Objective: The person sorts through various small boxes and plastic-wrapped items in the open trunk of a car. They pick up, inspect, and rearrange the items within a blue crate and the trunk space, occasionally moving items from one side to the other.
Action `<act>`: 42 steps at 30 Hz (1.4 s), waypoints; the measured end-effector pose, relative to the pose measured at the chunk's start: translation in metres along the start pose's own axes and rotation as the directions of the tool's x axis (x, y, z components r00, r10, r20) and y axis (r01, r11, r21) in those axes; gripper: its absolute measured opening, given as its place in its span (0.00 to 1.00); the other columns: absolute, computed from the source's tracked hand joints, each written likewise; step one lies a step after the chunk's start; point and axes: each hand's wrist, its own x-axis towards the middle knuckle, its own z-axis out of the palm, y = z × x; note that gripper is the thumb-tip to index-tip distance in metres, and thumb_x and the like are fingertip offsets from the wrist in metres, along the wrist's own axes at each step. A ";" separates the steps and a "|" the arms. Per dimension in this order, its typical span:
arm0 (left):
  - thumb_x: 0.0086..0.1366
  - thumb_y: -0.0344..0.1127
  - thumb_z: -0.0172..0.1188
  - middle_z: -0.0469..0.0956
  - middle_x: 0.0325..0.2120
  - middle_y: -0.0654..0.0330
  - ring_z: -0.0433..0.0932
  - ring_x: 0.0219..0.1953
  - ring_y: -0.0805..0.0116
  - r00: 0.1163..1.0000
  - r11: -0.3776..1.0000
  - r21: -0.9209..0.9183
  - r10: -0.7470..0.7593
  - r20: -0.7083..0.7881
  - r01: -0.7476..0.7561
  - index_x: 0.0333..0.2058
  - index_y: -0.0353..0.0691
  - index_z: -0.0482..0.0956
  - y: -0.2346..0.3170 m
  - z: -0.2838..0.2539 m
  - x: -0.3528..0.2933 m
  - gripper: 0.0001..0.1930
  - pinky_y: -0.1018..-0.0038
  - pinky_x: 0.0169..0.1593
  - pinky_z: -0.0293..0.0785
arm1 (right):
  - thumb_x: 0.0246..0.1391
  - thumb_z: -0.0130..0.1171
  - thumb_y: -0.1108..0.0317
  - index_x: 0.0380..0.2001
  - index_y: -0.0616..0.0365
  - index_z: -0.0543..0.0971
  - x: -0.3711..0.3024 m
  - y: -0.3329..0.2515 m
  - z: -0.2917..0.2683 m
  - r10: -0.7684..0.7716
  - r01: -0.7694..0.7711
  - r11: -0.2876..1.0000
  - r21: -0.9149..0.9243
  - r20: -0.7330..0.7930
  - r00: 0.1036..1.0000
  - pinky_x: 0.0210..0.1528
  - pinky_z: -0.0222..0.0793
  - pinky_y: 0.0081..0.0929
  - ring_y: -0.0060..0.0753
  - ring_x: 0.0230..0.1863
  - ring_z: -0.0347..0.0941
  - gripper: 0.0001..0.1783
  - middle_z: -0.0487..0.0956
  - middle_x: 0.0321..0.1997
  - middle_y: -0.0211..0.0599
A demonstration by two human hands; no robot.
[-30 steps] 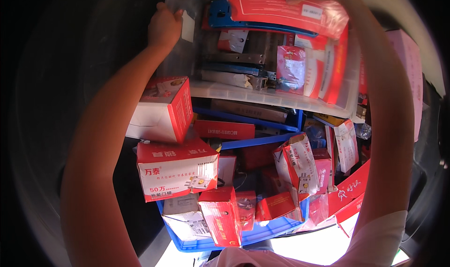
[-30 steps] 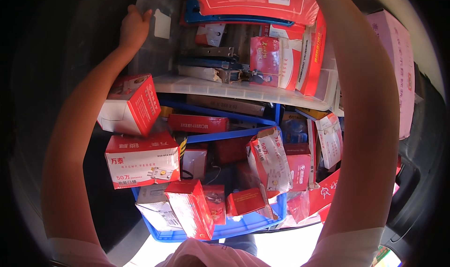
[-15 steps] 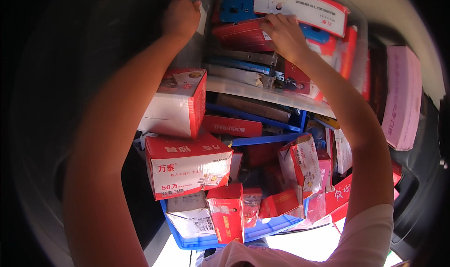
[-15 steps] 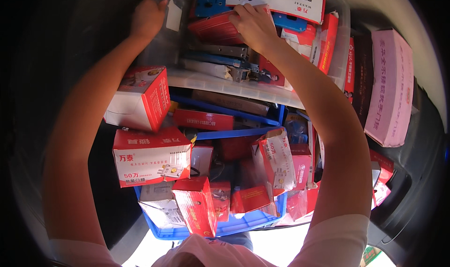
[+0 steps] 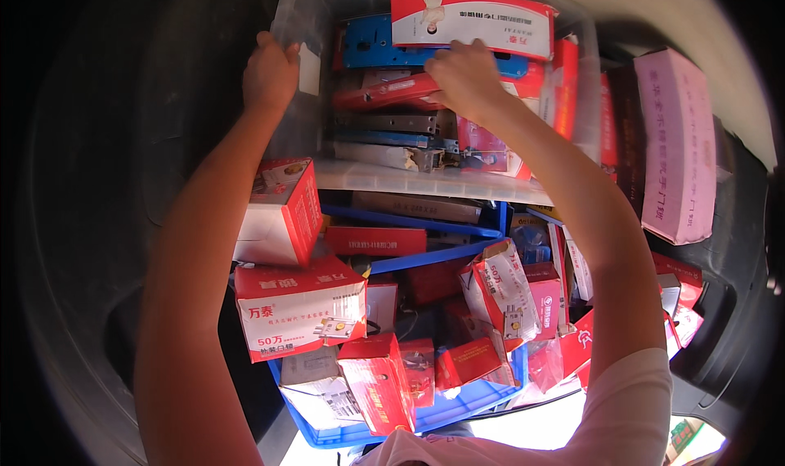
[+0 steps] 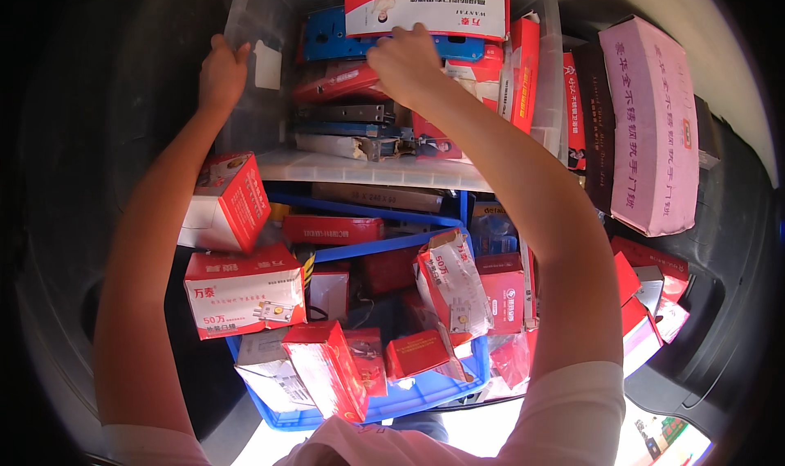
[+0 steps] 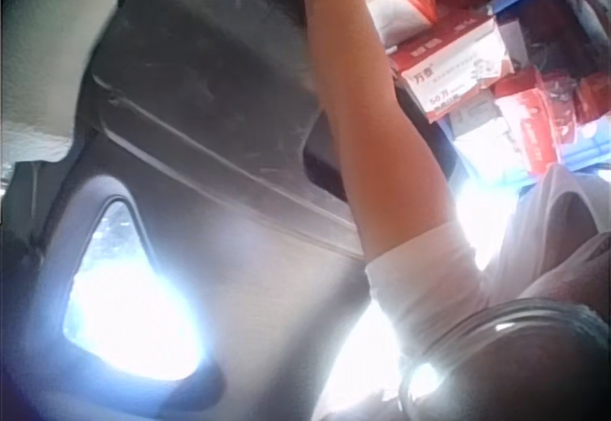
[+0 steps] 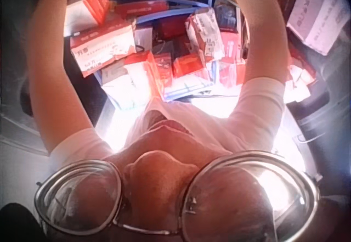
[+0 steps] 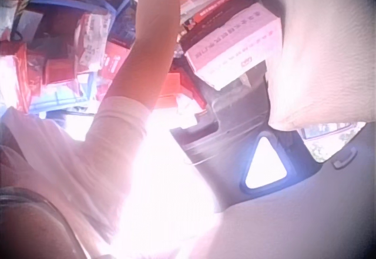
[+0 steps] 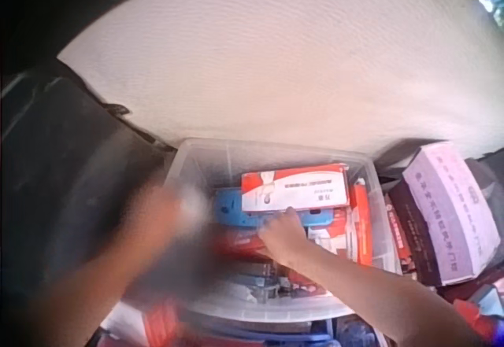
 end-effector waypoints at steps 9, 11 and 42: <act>0.60 0.41 0.53 0.75 0.32 0.40 0.75 0.38 0.41 1.000 0.999 -0.044 0.022 -0.007 -0.022 0.38 0.31 0.62 0.000 0.003 -0.002 0.18 0.57 0.41 0.72 | 0.41 0.62 0.62 0.51 0.34 0.70 -0.058 0.076 -0.043 0.038 -0.192 0.933 -0.304 -0.446 0.894 0.48 0.63 0.39 0.35 0.53 0.63 0.29 0.67 0.56 0.25; 0.60 0.41 0.53 0.75 0.32 0.40 0.75 0.38 0.42 1.000 0.997 -0.076 0.026 -0.005 -0.026 0.37 0.31 0.62 0.000 0.002 -0.002 0.18 0.57 0.41 0.72 | 0.43 0.61 0.60 0.55 0.29 0.67 -0.053 0.080 -0.012 0.107 -0.250 0.917 -0.310 -0.412 0.905 0.53 0.60 0.45 0.37 0.59 0.58 0.32 0.60 0.62 0.26; 0.62 0.41 0.51 0.74 0.33 0.39 0.75 0.38 0.42 1.000 1.000 -0.027 -0.005 0.031 0.006 0.38 0.30 0.62 0.007 -0.001 -0.002 0.17 0.58 0.41 0.72 | 0.24 0.73 0.47 0.61 0.64 0.49 -0.007 0.096 0.045 0.870 -0.524 0.206 0.827 0.091 0.485 0.53 0.64 0.36 0.51 0.54 0.67 0.64 0.69 0.52 0.59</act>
